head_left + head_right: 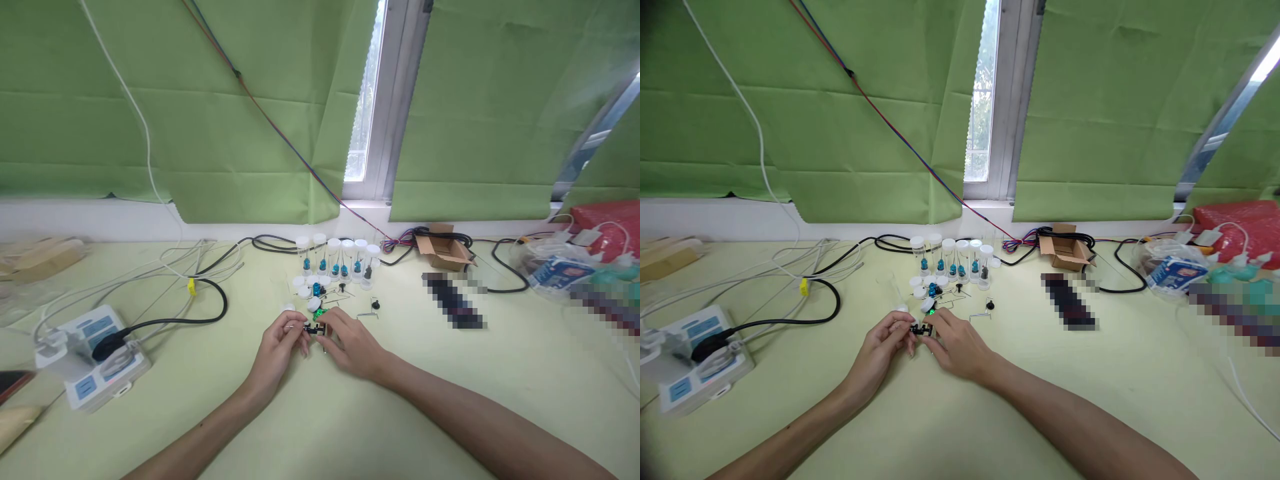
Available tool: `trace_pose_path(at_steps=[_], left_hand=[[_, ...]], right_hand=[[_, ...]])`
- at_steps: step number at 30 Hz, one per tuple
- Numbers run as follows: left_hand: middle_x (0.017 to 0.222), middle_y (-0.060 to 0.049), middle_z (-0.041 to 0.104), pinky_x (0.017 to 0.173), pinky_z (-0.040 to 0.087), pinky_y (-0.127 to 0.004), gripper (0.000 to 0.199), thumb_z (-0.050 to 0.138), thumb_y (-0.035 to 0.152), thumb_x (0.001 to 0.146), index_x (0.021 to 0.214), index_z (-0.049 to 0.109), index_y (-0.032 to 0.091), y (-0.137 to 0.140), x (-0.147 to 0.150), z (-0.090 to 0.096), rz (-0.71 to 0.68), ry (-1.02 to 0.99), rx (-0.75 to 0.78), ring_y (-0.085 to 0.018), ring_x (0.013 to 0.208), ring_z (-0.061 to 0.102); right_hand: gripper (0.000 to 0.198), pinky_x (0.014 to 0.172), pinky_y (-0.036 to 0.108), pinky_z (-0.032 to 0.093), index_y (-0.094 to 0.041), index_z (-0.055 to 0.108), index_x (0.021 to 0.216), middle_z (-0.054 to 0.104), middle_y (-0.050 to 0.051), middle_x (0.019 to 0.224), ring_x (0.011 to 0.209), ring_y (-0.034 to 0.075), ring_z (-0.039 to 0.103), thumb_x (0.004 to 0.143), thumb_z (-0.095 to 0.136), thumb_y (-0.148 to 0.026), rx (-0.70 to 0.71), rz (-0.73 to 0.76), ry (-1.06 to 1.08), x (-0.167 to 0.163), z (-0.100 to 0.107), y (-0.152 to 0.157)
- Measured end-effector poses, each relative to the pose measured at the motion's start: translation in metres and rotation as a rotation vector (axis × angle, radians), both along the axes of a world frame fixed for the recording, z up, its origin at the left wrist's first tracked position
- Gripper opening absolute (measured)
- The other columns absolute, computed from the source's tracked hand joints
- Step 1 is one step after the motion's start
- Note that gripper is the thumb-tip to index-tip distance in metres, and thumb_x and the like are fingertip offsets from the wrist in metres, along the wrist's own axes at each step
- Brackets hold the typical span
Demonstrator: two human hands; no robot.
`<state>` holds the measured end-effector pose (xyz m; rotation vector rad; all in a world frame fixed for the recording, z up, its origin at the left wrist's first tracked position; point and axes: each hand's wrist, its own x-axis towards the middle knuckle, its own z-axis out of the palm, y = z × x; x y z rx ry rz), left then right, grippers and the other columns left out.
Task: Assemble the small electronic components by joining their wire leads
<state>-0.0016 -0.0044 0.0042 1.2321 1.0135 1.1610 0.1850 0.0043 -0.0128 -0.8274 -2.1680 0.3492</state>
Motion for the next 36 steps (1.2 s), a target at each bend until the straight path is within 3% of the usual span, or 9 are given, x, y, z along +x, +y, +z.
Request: trace_pose_path(at_steps=[11,22,36], left_hand=[[0.064,0.001,0.061,0.062,0.045,-0.028,0.019,0.062,0.038,0.084,0.090,0.059,0.020,0.0003,0.0007,0.0017,0.014,0.012,-0.006,-0.015,0.057,0.057],[0.065,0.001,0.060,0.062,0.046,-0.028,0.020,0.061,0.039,0.085,0.091,0.059,0.020,-0.0002,0.0005,0.0018,0.006,0.011,-0.001,-0.015,0.058,0.056],[0.066,0.001,0.062,0.063,0.045,-0.027,0.018,0.060,0.037,0.087,0.092,0.058,0.020,0.0011,0.0001,0.0007,0.003,0.014,-0.005,-0.014,0.058,0.056]], right_hand=[[0.021,0.078,0.034,0.051,-0.019,0.053,0.117,0.066,0.010,0.102,0.094,0.021,0.062,0.100,0.042,-0.022,0.017,-0.004,-0.003,-0.0016,-0.0012,0.0023],[0.027,0.072,0.033,0.053,-0.019,0.050,0.121,0.058,0.011,0.107,0.085,0.020,0.060,0.094,0.051,-0.021,0.004,0.007,0.010,0.0001,-0.0019,0.0011],[0.021,0.076,0.034,0.051,-0.019,0.053,0.117,0.066,0.009,0.099,0.091,0.021,0.062,0.099,0.043,-0.023,0.005,-0.015,0.002,-0.0018,-0.0005,0.0016]])
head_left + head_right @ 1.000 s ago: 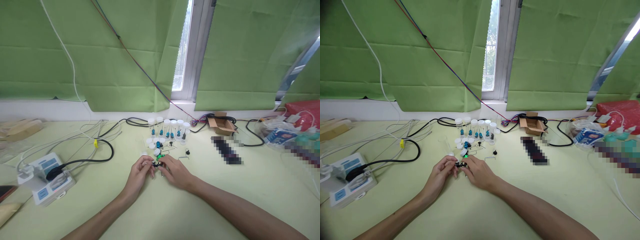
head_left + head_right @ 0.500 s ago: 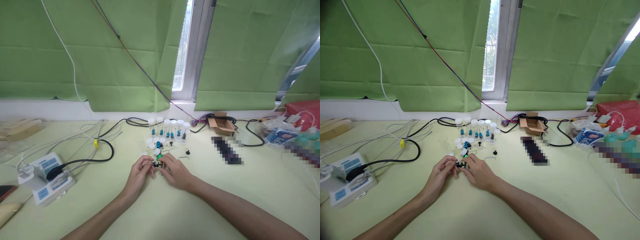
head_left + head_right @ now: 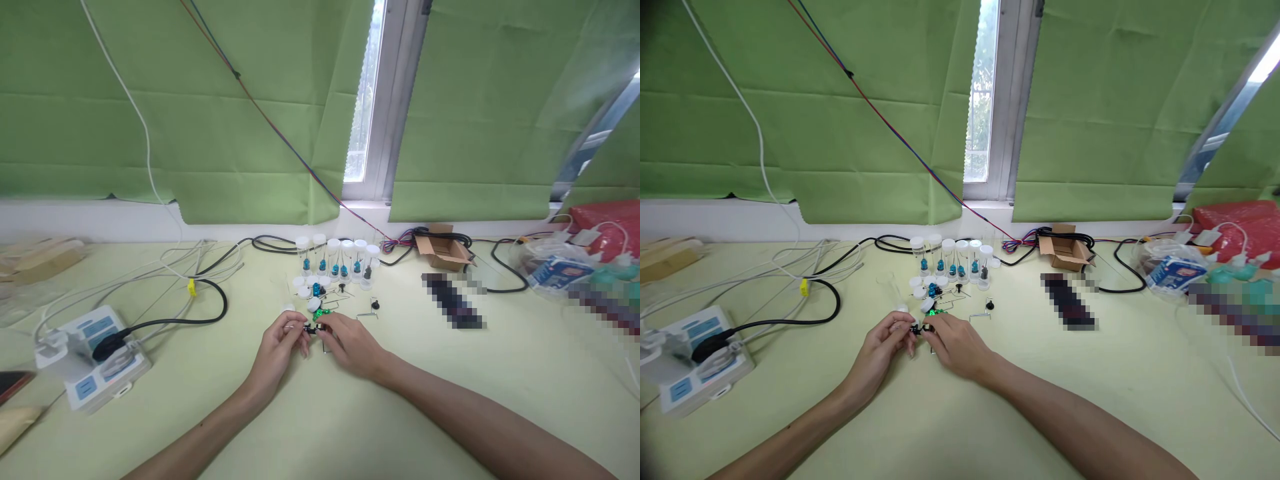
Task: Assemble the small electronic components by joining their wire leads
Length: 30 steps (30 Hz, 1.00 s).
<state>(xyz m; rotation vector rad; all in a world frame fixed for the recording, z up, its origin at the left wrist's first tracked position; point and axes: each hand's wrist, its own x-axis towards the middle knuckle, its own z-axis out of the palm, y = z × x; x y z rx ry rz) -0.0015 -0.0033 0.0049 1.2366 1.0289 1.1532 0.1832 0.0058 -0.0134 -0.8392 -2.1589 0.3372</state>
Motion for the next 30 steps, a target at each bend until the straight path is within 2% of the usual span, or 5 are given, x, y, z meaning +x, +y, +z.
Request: trace_pose_path(at_steps=[9,21,30], left_hand=[[0.066,0.002,0.061,0.063,0.045,-0.027,0.018,0.059,0.037,0.087,0.093,0.057,0.020,0.0001,-0.0002,-0.0015,-0.011,-0.001,0.014,-0.014,0.058,0.056],[0.065,0.002,0.061,0.063,0.044,-0.027,0.017,0.058,0.036,0.088,0.093,0.056,0.020,-0.0001,-0.0005,-0.0018,-0.010,0.017,0.010,-0.014,0.058,0.055],[0.065,0.002,0.061,0.063,0.045,-0.027,0.018,0.059,0.036,0.087,0.093,0.057,0.020,0.0005,-0.0007,-0.0033,-0.014,-0.008,0.012,-0.014,0.058,0.056]], right_hand=[[0.026,0.073,0.033,0.052,-0.019,0.051,0.121,0.057,0.012,0.109,0.085,0.019,0.060,0.094,0.051,-0.021,-0.009,0.021,0.017,0.0020,-0.0007,-0.0009],[0.022,0.078,0.034,0.050,-0.019,0.052,0.119,0.064,0.009,0.103,0.093,0.021,0.060,0.100,0.042,-0.022,0.003,0.014,0.007,0.0001,-0.0021,0.0010],[0.025,0.074,0.032,0.052,-0.018,0.051,0.120,0.058,0.011,0.107,0.086,0.020,0.059,0.095,0.051,-0.023,-0.010,0.020,0.000,0.0017,-0.0007,-0.0007]])
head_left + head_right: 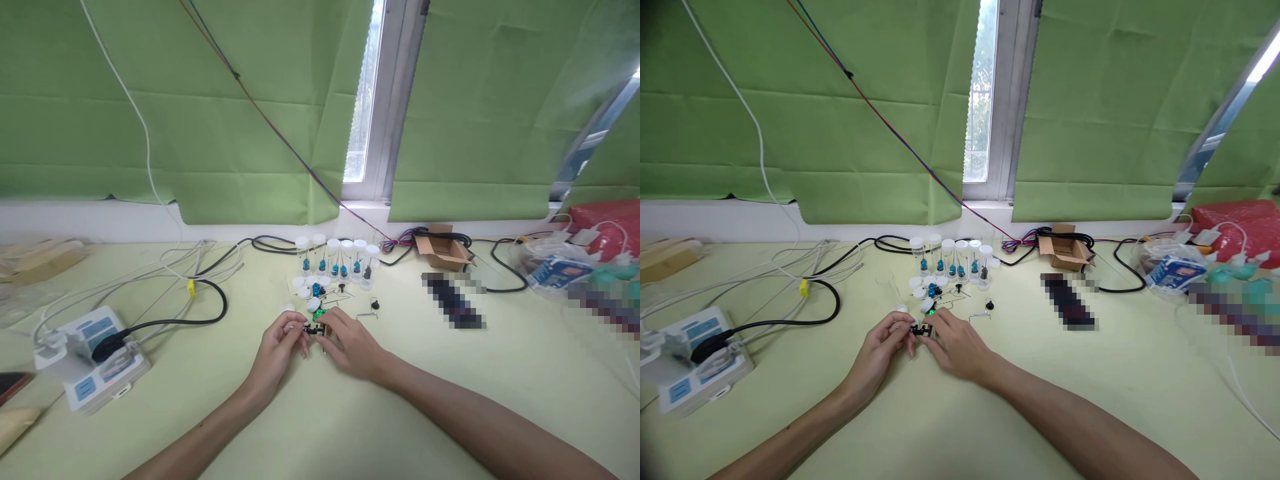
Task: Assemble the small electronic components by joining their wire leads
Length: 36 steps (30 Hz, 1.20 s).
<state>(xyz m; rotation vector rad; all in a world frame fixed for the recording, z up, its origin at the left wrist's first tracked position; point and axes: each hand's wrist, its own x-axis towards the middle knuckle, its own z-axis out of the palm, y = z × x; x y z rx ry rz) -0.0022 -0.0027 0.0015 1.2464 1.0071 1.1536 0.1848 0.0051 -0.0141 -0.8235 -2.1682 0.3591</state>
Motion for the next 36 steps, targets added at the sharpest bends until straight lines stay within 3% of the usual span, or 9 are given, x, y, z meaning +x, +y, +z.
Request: trace_pose_path(at_steps=[11,23,36], left_hand=[[0.065,0.002,0.061,0.062,0.045,-0.027,0.017,0.059,0.036,0.087,0.093,0.057,0.020,0.0000,-0.0003,0.0011,0.002,0.008,-0.003,-0.014,0.058,0.056],[0.065,0.002,0.060,0.063,0.046,-0.027,0.017,0.060,0.036,0.086,0.092,0.058,0.020,-0.0007,0.0004,0.0023,0.002,0.000,-0.001,-0.014,0.058,0.055],[0.065,0.001,0.061,0.062,0.045,-0.028,0.018,0.059,0.037,0.087,0.092,0.058,0.020,-0.0010,0.0004,0.0030,0.005,0.011,-0.003,-0.014,0.058,0.055]], right_hand=[[0.020,0.078,0.034,0.050,-0.019,0.052,0.117,0.065,0.010,0.103,0.093,0.021,0.060,0.100,0.042,-0.021,0.028,-0.002,-0.013,-0.0015,-0.0001,0.0017],[0.025,0.072,0.031,0.051,-0.017,0.052,0.119,0.056,0.011,0.108,0.085,0.019,0.059,0.095,0.051,-0.021,0.013,0.004,0.004,0.0004,0.0001,0.0008],[0.020,0.076,0.033,0.051,-0.019,0.052,0.117,0.063,0.010,0.102,0.091,0.021,0.061,0.099,0.044,-0.022,0.034,-0.007,-0.005,-0.0016,0.0006,0.0007]])
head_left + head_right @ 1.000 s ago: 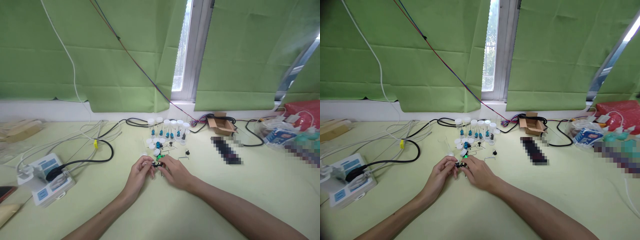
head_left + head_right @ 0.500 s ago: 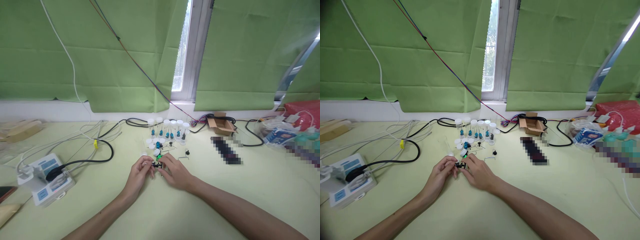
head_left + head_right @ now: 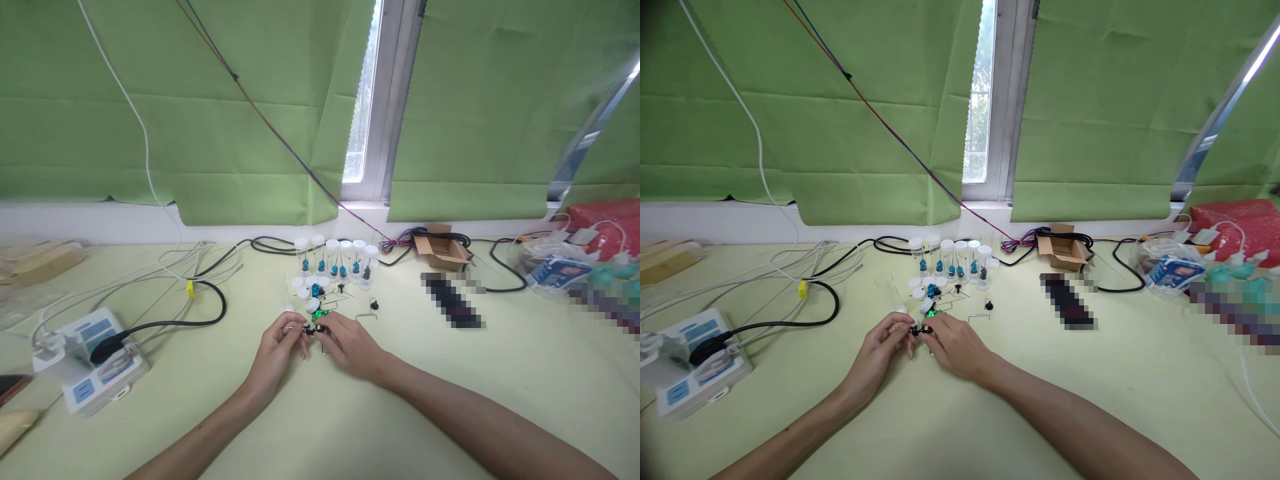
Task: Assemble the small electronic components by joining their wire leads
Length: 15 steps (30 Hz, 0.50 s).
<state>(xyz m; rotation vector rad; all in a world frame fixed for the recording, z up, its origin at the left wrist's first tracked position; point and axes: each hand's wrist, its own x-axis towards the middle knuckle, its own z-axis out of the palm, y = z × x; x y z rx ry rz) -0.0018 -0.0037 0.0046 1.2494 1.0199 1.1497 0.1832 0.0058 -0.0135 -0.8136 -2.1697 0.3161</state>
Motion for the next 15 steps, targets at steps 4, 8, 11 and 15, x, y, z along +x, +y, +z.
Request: trace_pose_path(at_steps=[4,8,11,15], left_hand=[[0.065,0.001,0.060,0.063,0.046,-0.028,0.017,0.059,0.036,0.088,0.093,0.057,0.020,-0.0002,-0.0003,-0.0004,-0.010,-0.009,0.005,-0.014,0.058,0.055],[0.064,0.002,0.060,0.062,0.045,-0.028,0.018,0.059,0.037,0.088,0.093,0.057,0.020,-0.0006,0.0001,0.0009,-0.012,-0.004,0.003,-0.014,0.058,0.055],[0.064,0.001,0.060,0.062,0.045,-0.028,0.018,0.059,0.036,0.087,0.092,0.057,0.020,-0.0005,0.0008,0.0017,-0.005,0.001,-0.003,-0.015,0.058,0.055],[0.064,0.001,0.060,0.061,0.044,-0.028,0.017,0.061,0.036,0.086,0.091,0.057,0.020,-0.0001,0.0013,0.0016,0.004,0.000,-0.003,-0.015,0.057,0.055]], right_hand=[[0.022,0.073,0.032,0.051,-0.018,0.052,0.117,0.059,0.011,0.104,0.087,0.020,0.060,0.096,0.049,-0.023,-0.007,0.005,0.000,0.0009,0.0009,-0.0008],[0.024,0.073,0.032,0.052,-0.018,0.051,0.118,0.057,0.011,0.107,0.088,0.020,0.060,0.095,0.050,-0.021,-0.010,0.011,0.000,0.0015,0.0014,-0.0008],[0.023,0.073,0.032,0.052,-0.018,0.051,0.119,0.058,0.011,0.106,0.089,0.020,0.060,0.096,0.049,-0.020,-0.006,0.010,-0.003,0.0011,0.0006,-0.0003],[0.021,0.074,0.033,0.051,-0.019,0.053,0.118,0.062,0.010,0.102,0.089,0.021,0.060,0.097,0.046,-0.020,0.001,0.001,-0.008,0.0001,-0.0008,0.0004]])
